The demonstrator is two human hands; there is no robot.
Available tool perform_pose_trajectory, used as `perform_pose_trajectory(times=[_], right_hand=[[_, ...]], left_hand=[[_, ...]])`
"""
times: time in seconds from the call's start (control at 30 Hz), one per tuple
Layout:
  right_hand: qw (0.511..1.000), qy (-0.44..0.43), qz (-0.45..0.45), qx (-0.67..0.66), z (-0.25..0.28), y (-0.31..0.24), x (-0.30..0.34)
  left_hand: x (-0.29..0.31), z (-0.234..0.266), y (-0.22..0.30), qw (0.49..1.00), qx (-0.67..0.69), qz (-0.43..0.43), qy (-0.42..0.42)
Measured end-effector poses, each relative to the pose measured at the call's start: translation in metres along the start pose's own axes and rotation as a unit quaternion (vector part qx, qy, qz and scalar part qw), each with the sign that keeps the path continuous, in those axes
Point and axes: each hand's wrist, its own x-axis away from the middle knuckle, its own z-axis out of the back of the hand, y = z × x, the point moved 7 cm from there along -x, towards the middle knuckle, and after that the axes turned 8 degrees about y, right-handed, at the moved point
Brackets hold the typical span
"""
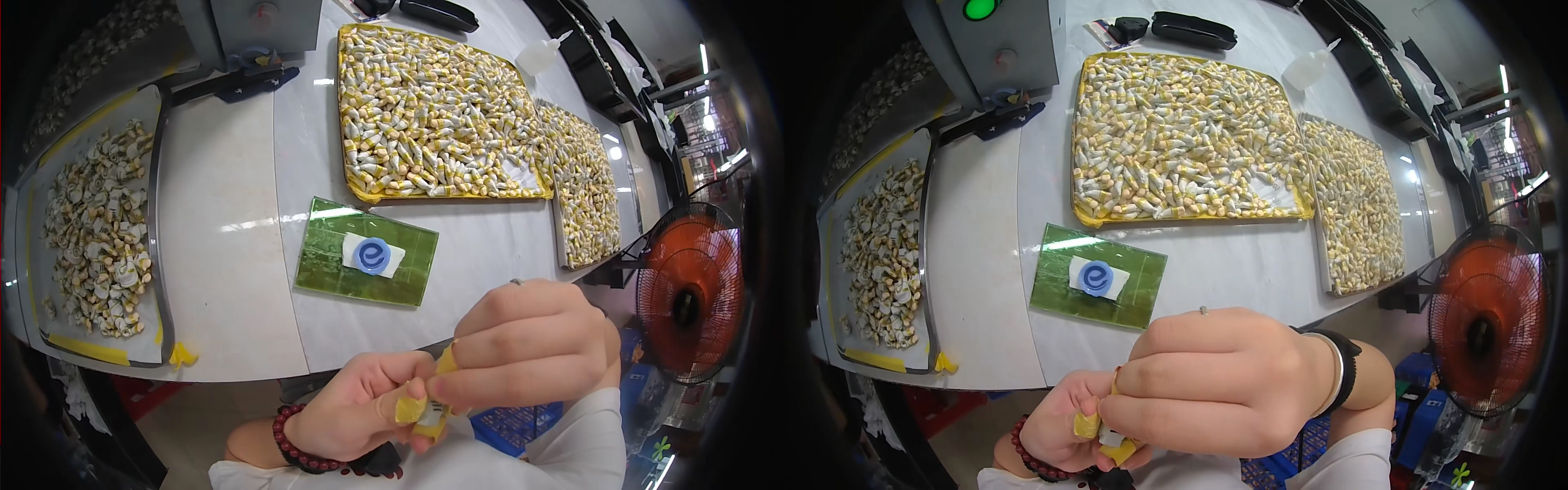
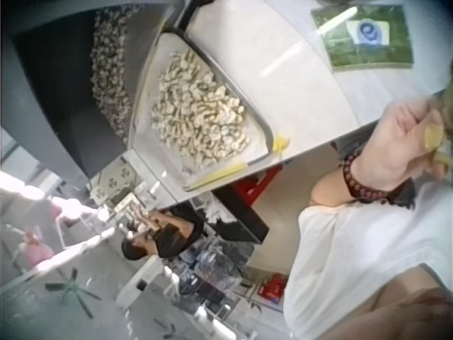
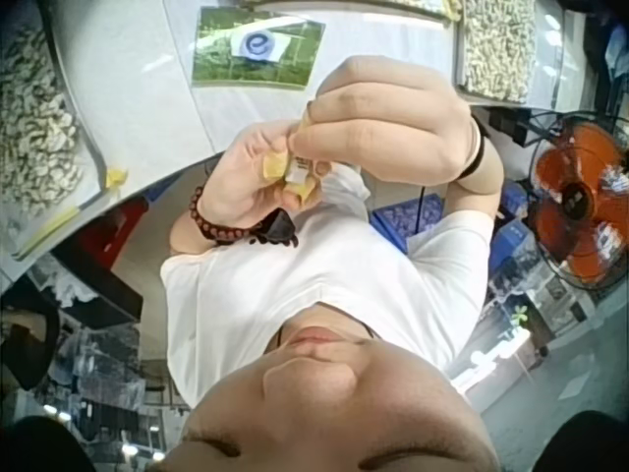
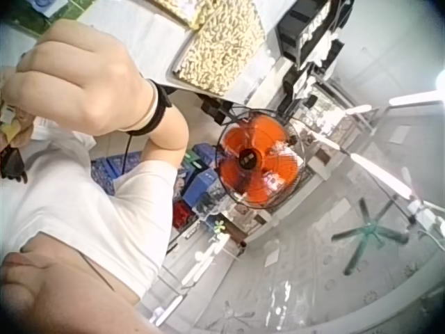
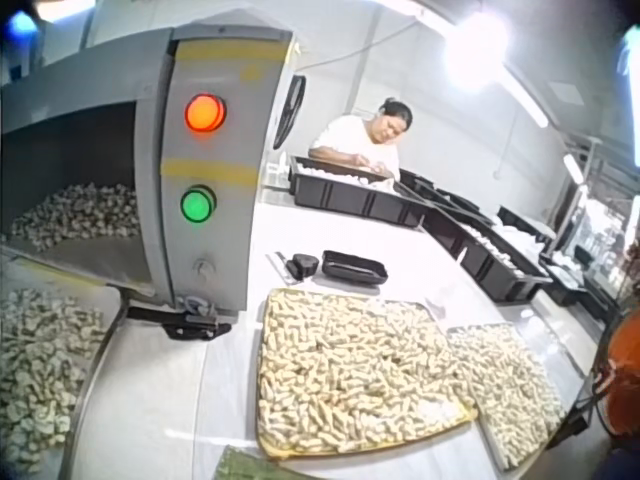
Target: The person sits at a workstation and repeatedly picks up small white and yellow corn kernels from a tray. They use their fingers to manipulate and assemble the kernels into small clusters, then place the finished clusters onto a green mat. The process is repetitive and involves fine motor manipulation of the small objects.
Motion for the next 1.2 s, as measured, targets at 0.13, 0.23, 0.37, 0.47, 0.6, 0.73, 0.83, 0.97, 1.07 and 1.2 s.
perform_pose_trajectory(times=[0.13,0.23,0.37,0.47,0.6,0.73,0.83,0.97,1.07,1.2], right_hand=[[1.000,-0.003,-0.004,0.011,0.000,0.000,0.000],[1.000,-0.003,-0.001,0.015,-0.001,0.000,0.001],[1.000,-0.011,-0.010,0.013,0.000,0.001,0.001],[1.000,-0.012,-0.023,0.016,0.000,0.001,0.002],[0.999,-0.001,-0.039,0.022,0.001,0.002,0.004],[0.999,0.003,-0.026,0.048,0.004,-0.003,0.006],[0.995,0.000,-0.025,0.093,0.005,-0.011,0.002],[0.993,-0.025,-0.011,0.118,0.007,-0.023,0.002],[0.990,-0.042,0.018,0.133,0.004,-0.033,0.006],[0.982,-0.043,0.091,0.163,0.001,-0.039,0.014]], left_hand=[[-0.001,0.002,0.003,0.997,0.007,-0.020,0.074],[-0.002,0.001,0.004,0.997,0.014,-0.026,0.069],[-0.003,0.000,0.002,0.999,0.016,-0.030,0.002],[-0.003,-0.002,0.000,0.999,0.014,-0.029,-0.029],[-0.005,-0.001,-0.002,0.999,0.011,-0.024,-0.027],[-0.007,-0.002,-0.004,0.999,0.010,-0.011,-0.037],[-0.008,0.004,-0.003,0.999,0.002,-0.019,-0.049],[-0.002,0.001,0.004,0.998,-0.050,-0.045,-0.001],[0.002,0.000,0.011,0.990,-0.101,-0.090,0.037],[0.001,-0.005,0.023,0.926,-0.278,-0.235,0.103]])
